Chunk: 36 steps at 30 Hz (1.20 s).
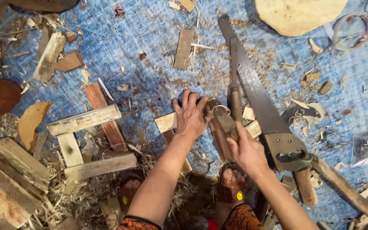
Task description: Assembling a wooden frame by aligning slats and hammering nails into the joints while sitting on the floor.
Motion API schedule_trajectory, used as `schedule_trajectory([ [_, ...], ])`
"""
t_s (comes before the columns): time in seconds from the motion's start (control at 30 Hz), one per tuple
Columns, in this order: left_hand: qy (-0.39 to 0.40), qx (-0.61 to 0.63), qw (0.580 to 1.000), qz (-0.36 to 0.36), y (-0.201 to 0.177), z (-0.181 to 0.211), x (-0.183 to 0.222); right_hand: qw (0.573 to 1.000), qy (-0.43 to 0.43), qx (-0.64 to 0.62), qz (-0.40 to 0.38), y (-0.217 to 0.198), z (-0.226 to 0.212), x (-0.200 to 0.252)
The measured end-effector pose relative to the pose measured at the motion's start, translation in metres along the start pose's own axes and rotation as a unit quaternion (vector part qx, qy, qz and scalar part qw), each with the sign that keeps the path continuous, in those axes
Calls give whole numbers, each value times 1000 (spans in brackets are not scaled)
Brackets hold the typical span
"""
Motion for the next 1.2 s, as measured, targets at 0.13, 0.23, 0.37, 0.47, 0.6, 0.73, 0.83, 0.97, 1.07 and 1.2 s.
schedule_trajectory([
  [0.13,-7,12,1000,-9,-7,1,4,995,15,-88,37,-14,10,30],
  [0.23,-5,-1,1000,-28,-8,1,5,991,-67,-72,87,-29,-13,29],
  [0.37,-31,-3,999,-42,-8,2,-1,999,0,21,-34,9,3,-9],
  [0.47,-38,-11,997,-60,-10,2,3,998,13,4,-55,-5,-1,4],
  [0.6,-16,6,999,-28,-3,-3,5,999,11,-35,31,-3,4,19],
  [0.73,11,9,1000,7,5,-5,6,994,54,-11,-92,13,8,-7],
  [0.83,3,1,1000,-12,-1,-3,6,982,119,-140,-42,-10,11,11],
  [0.97,4,-13,1000,-20,7,1,2,973,195,-93,85,10,81,39],
  [1.07,32,1,999,34,11,5,4,955,164,71,238,-4,120,47],
  [1.2,48,-74,994,63,6,3,9,954,167,68,238,-23,132,45],
])
Point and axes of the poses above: each hand's wrist, its own x-axis away from the middle knuckle, its own y-axis out of the palm, z = x × y, the point moved 3 cm from there along -x, towards the middle knuckle
